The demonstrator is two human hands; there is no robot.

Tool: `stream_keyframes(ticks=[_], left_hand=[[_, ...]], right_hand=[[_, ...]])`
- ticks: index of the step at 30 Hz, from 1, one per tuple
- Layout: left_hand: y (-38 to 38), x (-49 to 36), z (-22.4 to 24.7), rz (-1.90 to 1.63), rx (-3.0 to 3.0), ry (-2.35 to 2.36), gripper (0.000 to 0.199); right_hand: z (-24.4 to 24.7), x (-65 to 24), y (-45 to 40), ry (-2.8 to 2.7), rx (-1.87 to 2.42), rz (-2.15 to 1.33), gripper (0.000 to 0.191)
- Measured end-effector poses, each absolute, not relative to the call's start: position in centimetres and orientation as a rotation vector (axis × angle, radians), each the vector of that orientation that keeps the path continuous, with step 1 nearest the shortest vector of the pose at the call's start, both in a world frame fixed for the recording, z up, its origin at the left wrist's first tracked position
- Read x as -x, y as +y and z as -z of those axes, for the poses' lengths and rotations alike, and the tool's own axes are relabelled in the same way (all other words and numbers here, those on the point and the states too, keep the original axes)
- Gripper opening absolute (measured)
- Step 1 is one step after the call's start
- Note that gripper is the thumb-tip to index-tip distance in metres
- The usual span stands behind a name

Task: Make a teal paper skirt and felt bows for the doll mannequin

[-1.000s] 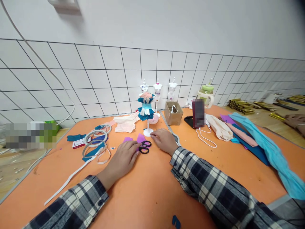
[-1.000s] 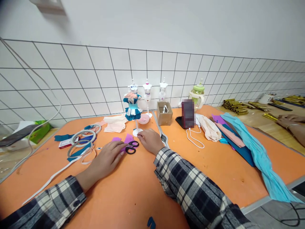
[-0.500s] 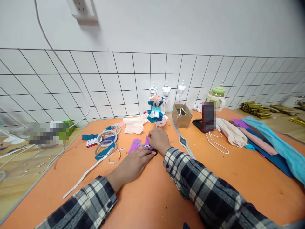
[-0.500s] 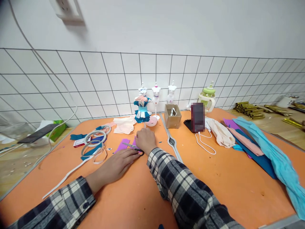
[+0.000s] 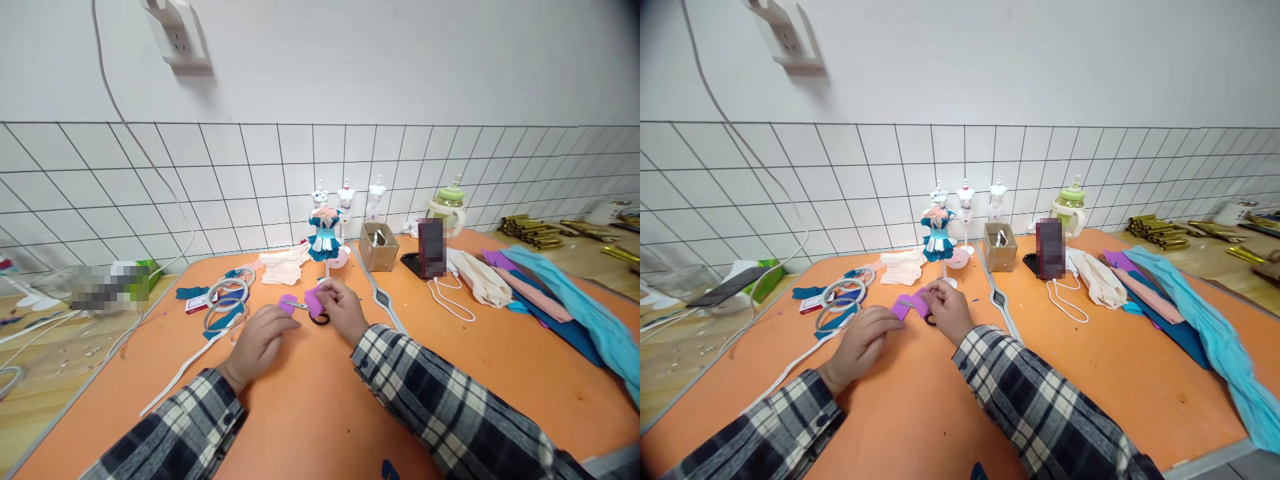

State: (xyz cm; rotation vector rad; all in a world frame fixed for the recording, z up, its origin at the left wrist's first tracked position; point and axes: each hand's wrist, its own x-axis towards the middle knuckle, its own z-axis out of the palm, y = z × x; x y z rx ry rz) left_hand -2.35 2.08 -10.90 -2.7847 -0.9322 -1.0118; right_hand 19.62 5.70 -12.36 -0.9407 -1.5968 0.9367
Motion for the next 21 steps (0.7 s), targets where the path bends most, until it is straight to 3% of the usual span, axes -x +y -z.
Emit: stream_keyframes(ticks=[5, 7, 13, 21], left_hand=[[-1.6, 5.3, 10.2, 1.232, 2.591, -0.769, 0.031], [-3.3, 5.3, 10.1, 1.172, 2.67, -0.646, 0.033], [-4.8, 2.2, 9.5, 0.662, 2.961, -0.406, 0.028], [-2.4, 2.4, 10.7, 0.309, 3.031, -0.785, 0.027]], right_hand=[[12.5, -19.9, 3.1, -2.063, 0.6, -1.993, 0.042], [12.5, -19.9, 2.2, -2.227, 0.558, -2.083, 0.035], [12.5, -19.4, 1.4, -2.54, 0.979, -0.78, 0.015], [11.9, -20.8, 1.3, -2.377, 0.898, -0.265, 0.02]])
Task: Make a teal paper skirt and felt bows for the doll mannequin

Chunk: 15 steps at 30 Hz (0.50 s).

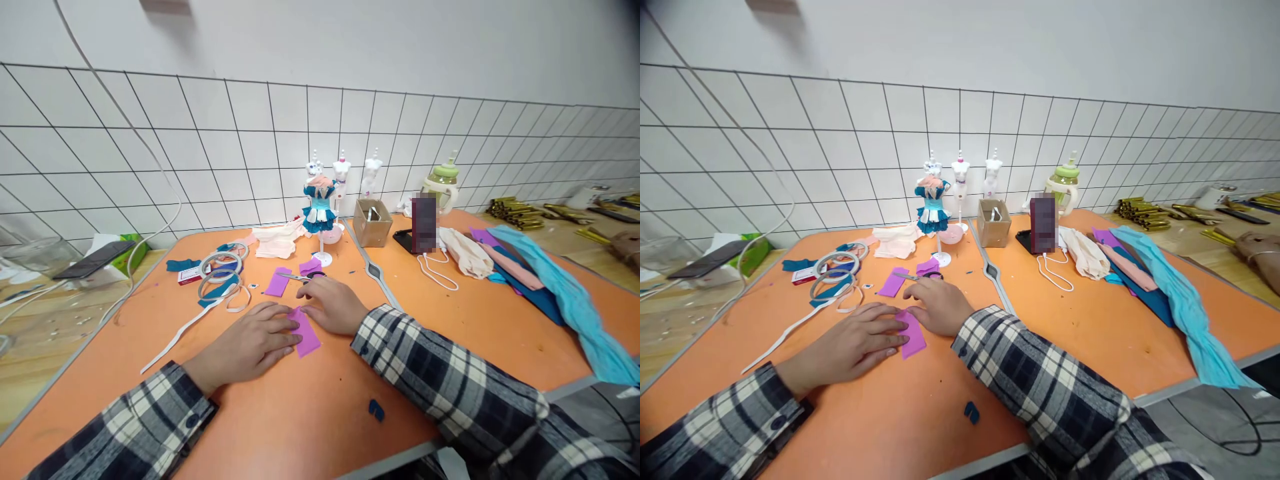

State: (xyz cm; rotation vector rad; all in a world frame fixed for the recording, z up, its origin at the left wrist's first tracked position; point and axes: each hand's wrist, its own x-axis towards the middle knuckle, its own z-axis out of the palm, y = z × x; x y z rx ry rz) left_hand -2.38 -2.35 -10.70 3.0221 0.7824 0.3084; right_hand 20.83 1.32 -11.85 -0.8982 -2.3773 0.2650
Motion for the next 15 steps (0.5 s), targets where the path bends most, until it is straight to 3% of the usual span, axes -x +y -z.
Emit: stream_keyframes(ticks=[5, 11, 15], left_hand=[[-1.6, 2.9, 11.2, -0.262, -3.058, 0.846, 0.03], [-1.1, 2.8, 11.7, -0.275, -3.024, 0.931, 0.028], [-0.8, 2.9, 12.0, -0.277, -2.976, 0.954, 0.031]], right_hand=[[12.1, -21.4, 0.3, -2.637, 0.558, -0.373, 0.006], [11.2, -21.3, -0.2, -2.79, 0.699, -0.449, 0.011], [8.4, -24.0, -2.1, -2.945, 0.853, -0.942, 0.024]])
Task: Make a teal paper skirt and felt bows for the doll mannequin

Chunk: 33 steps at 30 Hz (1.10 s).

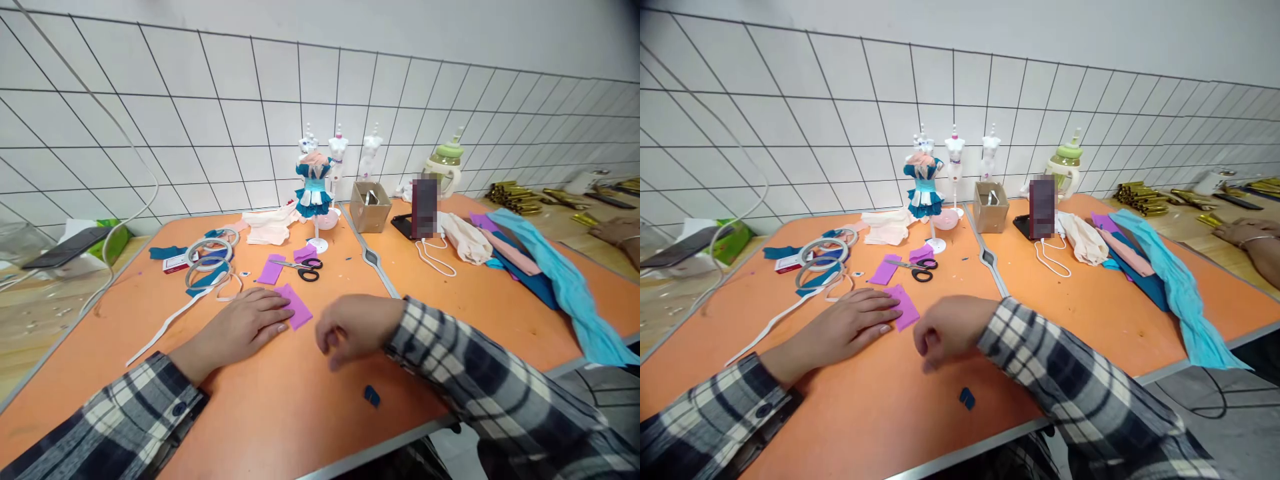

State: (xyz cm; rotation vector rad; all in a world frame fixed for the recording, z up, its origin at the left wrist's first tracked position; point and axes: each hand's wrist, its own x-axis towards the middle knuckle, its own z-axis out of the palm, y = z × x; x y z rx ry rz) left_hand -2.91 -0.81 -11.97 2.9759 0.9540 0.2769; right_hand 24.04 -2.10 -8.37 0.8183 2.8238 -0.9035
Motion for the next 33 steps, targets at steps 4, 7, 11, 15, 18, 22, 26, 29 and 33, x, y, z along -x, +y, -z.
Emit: stream_keyframes(ticks=[4, 7, 11, 15, 18, 22, 26, 29, 33], left_hand=[[-0.8, 2.7, 12.2, -0.292, -2.908, 0.991, 0.033], [-0.9, 2.4, 12.3, -0.292, -2.85, 1.035, 0.035], [-1.2, 2.2, 12.4, -0.318, -2.81, 1.059, 0.036], [-1.5, 2.3, 12.3, -0.391, -2.803, 1.038, 0.035], [-1.5, 2.3, 12.3, -0.41, -2.781, 1.034, 0.034], [-1.0, 2.4, 12.3, -0.43, -2.764, 0.984, 0.034], [-0.4, 2.8, 12.3, -0.45, -2.773, 0.947, 0.033], [-0.2, 3.1, 12.1, -0.444, -2.795, 0.96, 0.034], [-0.3, 3.0, 12.0, -0.438, -2.828, 1.036, 0.032]], right_hand=[[8.1, -27.4, -5.7, 2.713, -0.704, 1.006, 0.06], [10.2, -28.9, -7.2, 2.811, -0.796, 0.99, 0.038], [12.5, -29.4, -7.3, 2.893, -0.715, 1.204, 0.018], [12.0, -29.1, -7.1, 2.878, -0.948, 1.222, 0.012], [10.7, -29.3, -5.3, 2.918, -1.222, 1.05, 0.02], [8.7, -31.0, 2.0, 3.147, -1.966, 0.685, 0.022], [5.9, -33.5, 10.9, 3.135, -2.713, -0.067, 0.033], [5.1, -34.3, 14.1, 3.208, -2.679, -0.214, 0.038], [8.4, -32.0, 11.7, 3.119, -2.982, -0.494, 0.04]])
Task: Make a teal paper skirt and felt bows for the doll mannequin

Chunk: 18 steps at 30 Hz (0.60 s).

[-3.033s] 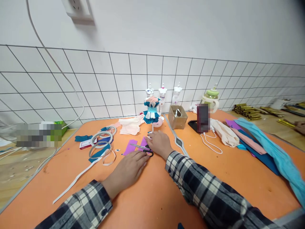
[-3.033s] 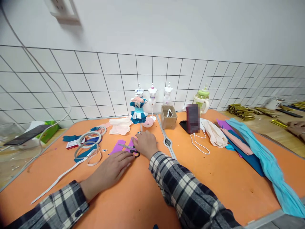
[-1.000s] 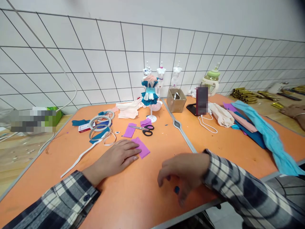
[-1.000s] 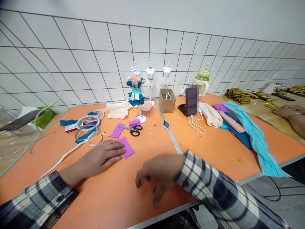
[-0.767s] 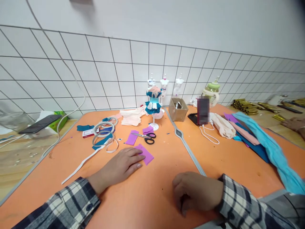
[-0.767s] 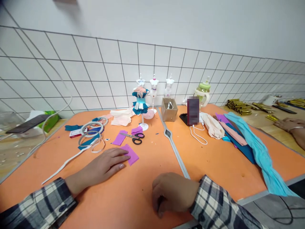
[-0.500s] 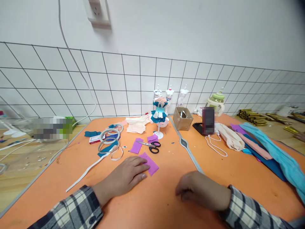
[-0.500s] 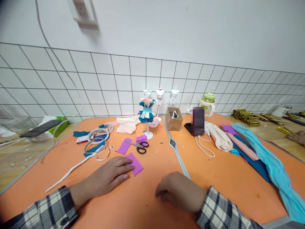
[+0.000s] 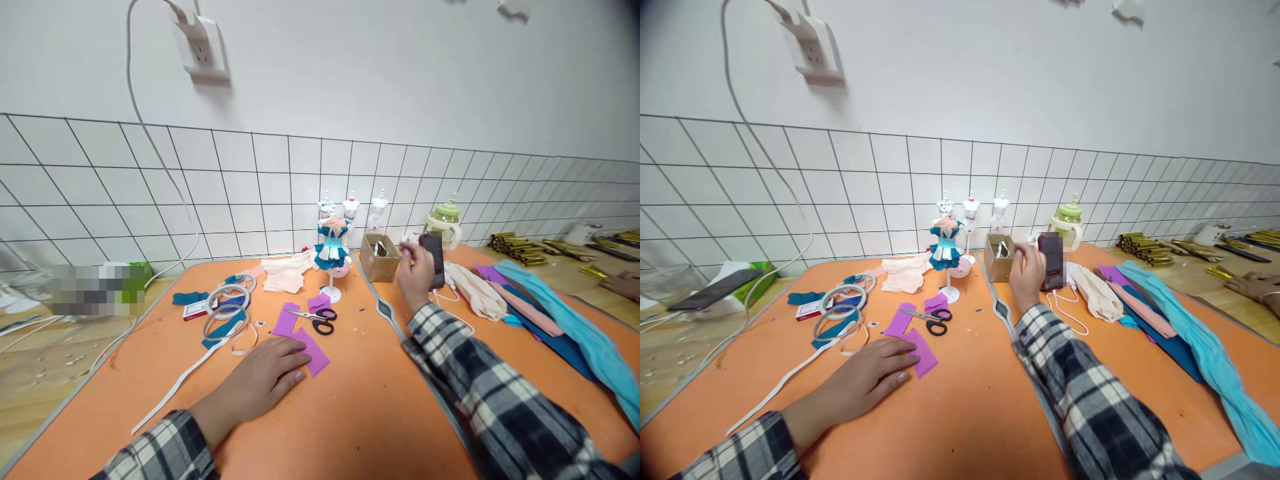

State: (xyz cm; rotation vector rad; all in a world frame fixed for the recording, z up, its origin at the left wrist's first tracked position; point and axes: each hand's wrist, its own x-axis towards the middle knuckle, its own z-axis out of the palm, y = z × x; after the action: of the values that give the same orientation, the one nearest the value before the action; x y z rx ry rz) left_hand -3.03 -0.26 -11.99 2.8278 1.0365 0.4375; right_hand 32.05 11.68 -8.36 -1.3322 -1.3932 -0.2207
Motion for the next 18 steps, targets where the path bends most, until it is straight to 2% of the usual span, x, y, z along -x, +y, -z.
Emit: stream_keyframes(ticks=[1, 3, 5, 8, 13, 18], left_hand=[[-0.3, 2.9, 12.0, -0.448, -2.835, 1.048, 0.032], [-0.3, 2.7, 12.0, -0.476, -2.851, 1.062, 0.031], [-0.4, 2.4, 12.0, -0.481, -2.874, 1.076, 0.031], [-0.7, 2.3, 12.1, -0.414, -2.913, 1.087, 0.031], [-0.8, 2.3, 12.5, -0.39, -2.909, 1.084, 0.033], [-0.6, 2.5, 12.9, -0.41, -2.871, 1.037, 0.034]], right_hand=[[9.6, -30.9, 10.4, -1.398, 1.3, 0.226, 0.04], [11.6, -28.4, 7.5, -1.578, 1.229, 0.177, 0.025], [12.6, -25.8, 4.8, -2.024, 0.971, 0.029, 0.014], [12.7, -22.5, 1.7, -2.428, 0.65, -0.096, 0.014], [12.8, -20.3, -0.6, -2.68, 0.765, -0.131, 0.015], [13.6, -20.4, -0.4, -2.606, 0.874, -0.259, 0.015]])
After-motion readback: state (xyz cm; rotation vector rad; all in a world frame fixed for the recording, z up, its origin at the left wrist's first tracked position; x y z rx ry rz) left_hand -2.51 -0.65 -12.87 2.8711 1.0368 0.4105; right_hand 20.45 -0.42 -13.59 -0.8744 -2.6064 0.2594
